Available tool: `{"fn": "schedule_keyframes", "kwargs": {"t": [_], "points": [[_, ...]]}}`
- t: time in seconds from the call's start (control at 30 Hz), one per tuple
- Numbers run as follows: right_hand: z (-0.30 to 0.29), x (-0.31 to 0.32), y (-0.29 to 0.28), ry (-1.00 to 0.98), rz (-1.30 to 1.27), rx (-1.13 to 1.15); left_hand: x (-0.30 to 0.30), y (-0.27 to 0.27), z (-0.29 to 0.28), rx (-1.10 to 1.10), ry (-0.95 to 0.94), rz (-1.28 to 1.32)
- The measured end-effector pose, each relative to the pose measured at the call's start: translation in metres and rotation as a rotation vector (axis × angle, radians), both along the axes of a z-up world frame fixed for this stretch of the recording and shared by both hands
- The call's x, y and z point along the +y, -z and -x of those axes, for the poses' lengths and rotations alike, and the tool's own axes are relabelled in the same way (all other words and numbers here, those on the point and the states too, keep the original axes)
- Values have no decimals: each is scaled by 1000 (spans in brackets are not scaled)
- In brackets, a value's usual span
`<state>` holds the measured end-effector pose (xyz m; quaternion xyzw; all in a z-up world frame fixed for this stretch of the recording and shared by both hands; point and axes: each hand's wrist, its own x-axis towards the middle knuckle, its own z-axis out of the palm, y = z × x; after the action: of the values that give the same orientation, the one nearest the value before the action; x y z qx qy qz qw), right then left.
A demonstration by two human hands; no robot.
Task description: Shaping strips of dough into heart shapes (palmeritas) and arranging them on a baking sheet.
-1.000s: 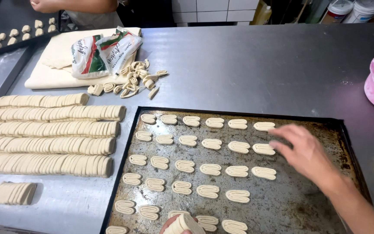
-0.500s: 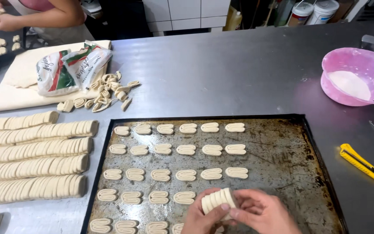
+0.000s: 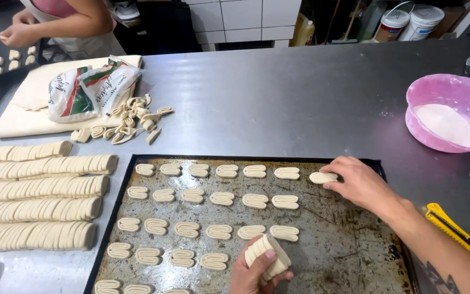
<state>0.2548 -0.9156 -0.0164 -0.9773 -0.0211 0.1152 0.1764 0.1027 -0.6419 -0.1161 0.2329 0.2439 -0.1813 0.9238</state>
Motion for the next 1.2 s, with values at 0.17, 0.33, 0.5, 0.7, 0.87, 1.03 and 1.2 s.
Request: {"fn": "schedule_keyframes", "kwargs": {"t": [0.17, 0.33, 0.5, 0.7, 0.87, 1.03, 1.2], "points": [[-1, -4, 4, -4, 13, -19, -5, -1, 6, 46, 107, -110], [81, 18, -7, -22, -482, -257, -26, -22, -12, 108, 92, -45], [131, 39, 3, 308, -742, 346, -54, -13, -20, -191, 192, -302], [123, 22, 4, 479, -1051, 381, -87, -36, -18, -138, 24, -112], [88, -25, 8, 254, -888, 213, -70, -31, -21, -126, -59, -54], [14, -78, 5, 60, 7, 23, -24, -12, -8, -16, -108, -64], [-18, -80, 8, -10, 226, 116, 22, 52, 14, 43, 37, -229]]}}
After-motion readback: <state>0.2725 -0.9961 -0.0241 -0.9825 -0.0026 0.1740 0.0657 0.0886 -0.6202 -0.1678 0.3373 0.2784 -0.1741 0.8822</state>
